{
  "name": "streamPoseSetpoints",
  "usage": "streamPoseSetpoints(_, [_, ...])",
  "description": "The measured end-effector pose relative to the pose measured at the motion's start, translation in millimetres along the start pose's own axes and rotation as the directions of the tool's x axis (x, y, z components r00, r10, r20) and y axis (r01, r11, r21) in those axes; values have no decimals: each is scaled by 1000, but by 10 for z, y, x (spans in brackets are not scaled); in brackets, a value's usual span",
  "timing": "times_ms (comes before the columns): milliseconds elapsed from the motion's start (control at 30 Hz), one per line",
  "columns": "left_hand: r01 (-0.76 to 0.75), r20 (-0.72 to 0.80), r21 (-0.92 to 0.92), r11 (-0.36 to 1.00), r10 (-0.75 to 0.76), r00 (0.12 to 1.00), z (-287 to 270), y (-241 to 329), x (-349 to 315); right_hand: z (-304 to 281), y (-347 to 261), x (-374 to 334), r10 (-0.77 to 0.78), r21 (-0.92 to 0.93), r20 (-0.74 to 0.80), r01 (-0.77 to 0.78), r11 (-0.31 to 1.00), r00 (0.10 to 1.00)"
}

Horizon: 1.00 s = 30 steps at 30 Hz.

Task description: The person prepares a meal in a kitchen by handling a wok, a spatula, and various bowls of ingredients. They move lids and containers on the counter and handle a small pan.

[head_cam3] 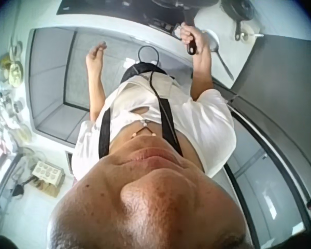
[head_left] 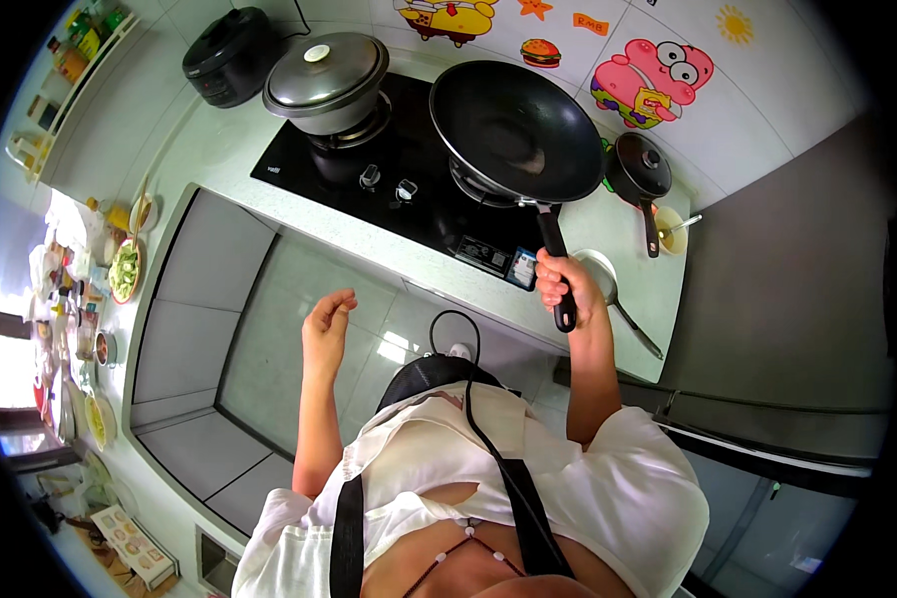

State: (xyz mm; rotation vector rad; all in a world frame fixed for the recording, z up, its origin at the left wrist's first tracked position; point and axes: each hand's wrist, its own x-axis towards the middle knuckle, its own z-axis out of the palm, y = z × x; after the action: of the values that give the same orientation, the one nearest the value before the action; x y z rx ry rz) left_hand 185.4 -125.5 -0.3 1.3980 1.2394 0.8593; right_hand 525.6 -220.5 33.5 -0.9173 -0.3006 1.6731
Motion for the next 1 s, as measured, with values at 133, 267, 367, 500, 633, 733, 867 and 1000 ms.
streamPoseSetpoints(133, [1,15,40,999,-1,1000,-17,-14,-48,37,134,-122,-32,-74,-83,26,997,996])
streamPoseSetpoints(267, [9,0,20,1000,-9,1000,-46,-62,-65,122,162,-122,-38,-134,-115,22,991,993])
streamPoseSetpoints(367, [-10,-24,-33,999,9,1000,-62,-101,-53,137,96,-14,-35,-134,-104,21,991,994])
streamPoseSetpoints(500, [8,-48,-42,999,-10,999,-17,-115,-57,107,-49,159,-7,-96,-73,0,995,997])
streamPoseSetpoints(633, [6,-53,-47,999,-8,999,40,-121,-22,-5,-174,308,23,-26,-30,-24,999,999])
streamPoseSetpoints(733, [16,-44,-22,1000,-17,999,81,-72,-12,-65,-216,312,27,-7,-22,-27,1000,999])
streamPoseSetpoints(867, [11,6,8,1000,-11,1000,137,-41,58,-137,-202,171,28,31,-26,-27,999,999])
streamPoseSetpoints(1000, [-10,37,6,1000,10,999,174,-21,73,-149,-110,3,1,37,-45,0,999,999])
